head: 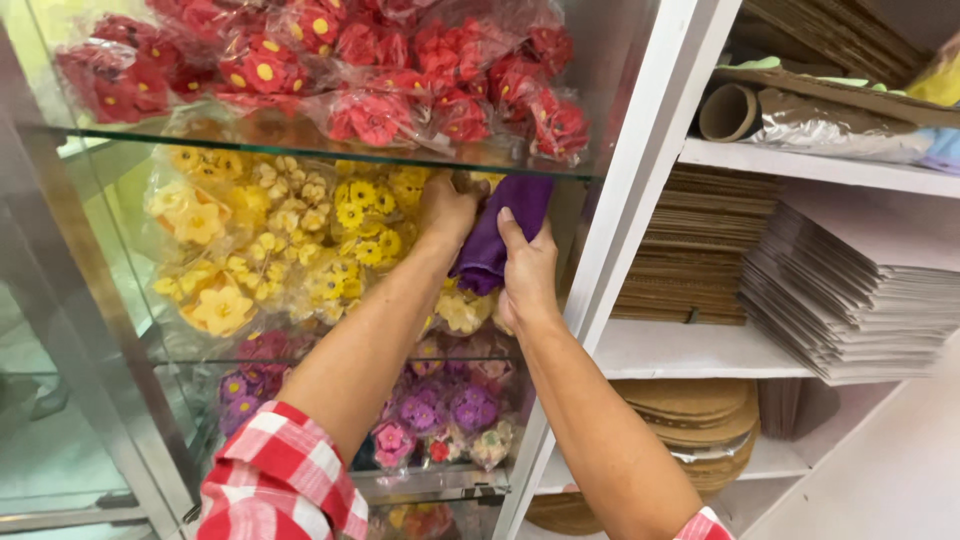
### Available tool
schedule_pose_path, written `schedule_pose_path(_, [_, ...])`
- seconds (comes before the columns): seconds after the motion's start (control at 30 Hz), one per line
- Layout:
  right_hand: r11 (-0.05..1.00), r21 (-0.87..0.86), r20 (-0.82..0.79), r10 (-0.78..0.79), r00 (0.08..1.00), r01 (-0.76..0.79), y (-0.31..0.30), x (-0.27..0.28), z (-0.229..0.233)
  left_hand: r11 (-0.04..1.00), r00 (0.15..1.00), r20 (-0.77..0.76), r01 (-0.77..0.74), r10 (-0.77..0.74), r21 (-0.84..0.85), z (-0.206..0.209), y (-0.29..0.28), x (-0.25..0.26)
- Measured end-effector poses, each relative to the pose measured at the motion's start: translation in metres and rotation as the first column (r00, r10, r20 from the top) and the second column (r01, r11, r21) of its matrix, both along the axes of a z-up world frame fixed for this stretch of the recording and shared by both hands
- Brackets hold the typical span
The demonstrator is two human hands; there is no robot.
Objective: The person picks up yellow flower-shaped decorations from a metal tray and wipes them with a purple cloth. The person then places the cleaned decorations into a glass display cabinet, arranging them on the shelves.
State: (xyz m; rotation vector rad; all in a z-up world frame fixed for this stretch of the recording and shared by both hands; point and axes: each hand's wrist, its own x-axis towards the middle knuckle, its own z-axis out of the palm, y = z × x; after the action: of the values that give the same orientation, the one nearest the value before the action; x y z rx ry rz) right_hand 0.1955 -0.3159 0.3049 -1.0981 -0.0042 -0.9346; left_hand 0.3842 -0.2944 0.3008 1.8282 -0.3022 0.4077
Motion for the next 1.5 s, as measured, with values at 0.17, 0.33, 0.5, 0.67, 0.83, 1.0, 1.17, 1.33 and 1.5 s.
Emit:
schedule_pose_path(0.17, [0.999,-0.032,0.000,-0.027,1.000,0.027,-0.004,0.019,0.007,0.992,0.944,0.327,-0.009,0.049,-0.125,0.023,0.006,-0.041])
schedule_pose_path(0.33, [0.995,-0.092,-0.008,-0.029,1.000,0.028,-0.005,0.018,0.006,0.982,0.914,0.379,-0.086,0.144,-0.166,0.029,-0.006,-0.008])
schedule_pose_path(0.5, [0.990,-0.131,-0.040,-0.062,0.997,0.056,-0.009,0.012,0.003,0.981,0.939,0.301,-0.125,0.166,-0.149,0.042,0.004,-0.047])
schedule_pose_path(0.67, [0.984,-0.151,-0.016,-0.103,0.995,0.099,-0.011,0.017,-0.003,0.967,0.761,0.628,0.005,0.162,-0.254,0.022,-0.011,-0.044])
schedule_pose_path(0.83, [0.982,-0.156,-0.039,-0.116,0.992,0.109,-0.008,0.013,-0.004,0.993,0.689,0.724,-0.062,-0.033,0.104,0.017,0.006,-0.062])
schedule_pose_path(1.0, [0.982,-0.146,-0.041,-0.130,0.991,0.122,-0.010,0.018,-0.005,0.785,0.649,0.751,-0.401,-0.120,0.472,-0.014,-0.008,-0.001])
schedule_pose_path(1.17, [0.980,-0.150,-0.037,-0.135,0.990,0.128,-0.008,0.013,-0.003,0.903,0.770,0.606,-0.093,-0.202,0.420,0.007,-0.001,-0.003])
schedule_pose_path(1.33, [0.982,-0.149,-0.060,-0.125,0.990,0.115,-0.009,0.007,-0.002,0.920,0.766,0.610,-0.064,-0.203,0.386,0.035,0.010,-0.040])
schedule_pose_path(1.5, [0.987,-0.123,-0.023,-0.104,0.994,0.101,-0.004,-0.001,-0.001,0.976,0.861,0.494,0.011,-0.120,0.218,0.056,0.028,-0.085])
